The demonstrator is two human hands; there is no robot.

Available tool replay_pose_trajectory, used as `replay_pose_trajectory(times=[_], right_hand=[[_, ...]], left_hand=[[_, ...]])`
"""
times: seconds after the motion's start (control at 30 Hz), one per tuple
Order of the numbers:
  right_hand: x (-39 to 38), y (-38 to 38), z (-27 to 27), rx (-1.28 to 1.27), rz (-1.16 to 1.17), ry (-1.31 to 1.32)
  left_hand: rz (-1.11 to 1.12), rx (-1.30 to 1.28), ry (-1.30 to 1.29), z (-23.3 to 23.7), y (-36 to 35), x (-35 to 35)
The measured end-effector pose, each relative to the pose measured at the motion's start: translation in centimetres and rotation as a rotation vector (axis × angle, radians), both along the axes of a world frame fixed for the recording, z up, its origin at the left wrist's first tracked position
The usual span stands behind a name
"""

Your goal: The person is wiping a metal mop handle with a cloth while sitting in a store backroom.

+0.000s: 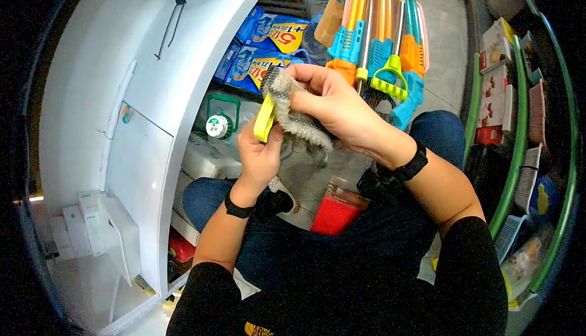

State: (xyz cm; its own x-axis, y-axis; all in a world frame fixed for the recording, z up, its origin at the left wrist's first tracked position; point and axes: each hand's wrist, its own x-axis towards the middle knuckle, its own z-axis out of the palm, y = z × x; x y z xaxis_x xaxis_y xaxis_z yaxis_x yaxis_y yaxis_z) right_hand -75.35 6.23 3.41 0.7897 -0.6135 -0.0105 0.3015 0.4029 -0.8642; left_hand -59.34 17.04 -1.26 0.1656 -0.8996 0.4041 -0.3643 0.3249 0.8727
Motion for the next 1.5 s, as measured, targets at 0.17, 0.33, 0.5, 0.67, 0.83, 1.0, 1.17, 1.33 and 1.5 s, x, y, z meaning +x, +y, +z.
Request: replay_pose_trajectory(times=[0.17, 0.33, 0.5, 0.67, 0.83, 1.0, 1.17, 1.33, 1.5], right_hand=[[0.0, 0.2, 0.5, -0.036, 0.02, 0.043], [0.1, 0.4, 0.1, -0.099, -0.02, 0.05], [0.2, 0.8, -0.1, -0.101, -0.063, 0.034], [0.4, 1.1, -0.8, -0.345, -0.209, 0.177], [0.2, 0.5, -0.7, -0.551, -0.291, 0.232], [0.1, -1.7, -1.0, 0.454, -0.233, 0.064], [-0.1, -0.9, -1.0, 0.391, 0.004, -0.115], [0.3, -0.2, -1.1, 0.165, 0.064, -0.075], [0.5, 0.6, -0.4, 0.056, 0.004, 0.024]], left_hand=[[0.009, -0.04, 0.072, -1.0, 0.1, 0.0], [-0.001, -0.027, 0.06, -0.7, 0.2, -0.1], [-0.012, -0.026, 0.043, -0.4, 0.3, -0.4], [-0.025, -0.017, 0.007, 0.2, 0.3, -0.6], [-0.039, 0.007, -0.05, -0.2, 0.5, -0.3], [-0.018, 0.046, 0.264, -0.9, -0.3, 0.8], [0.064, 0.011, 0.254, -1.5, -0.3, 1.0], [0.122, 0.003, 0.085, -2.4, 0.2, 1.4], [0.175, 0.005, 0.113, -2.0, -0.1, 0.5]])
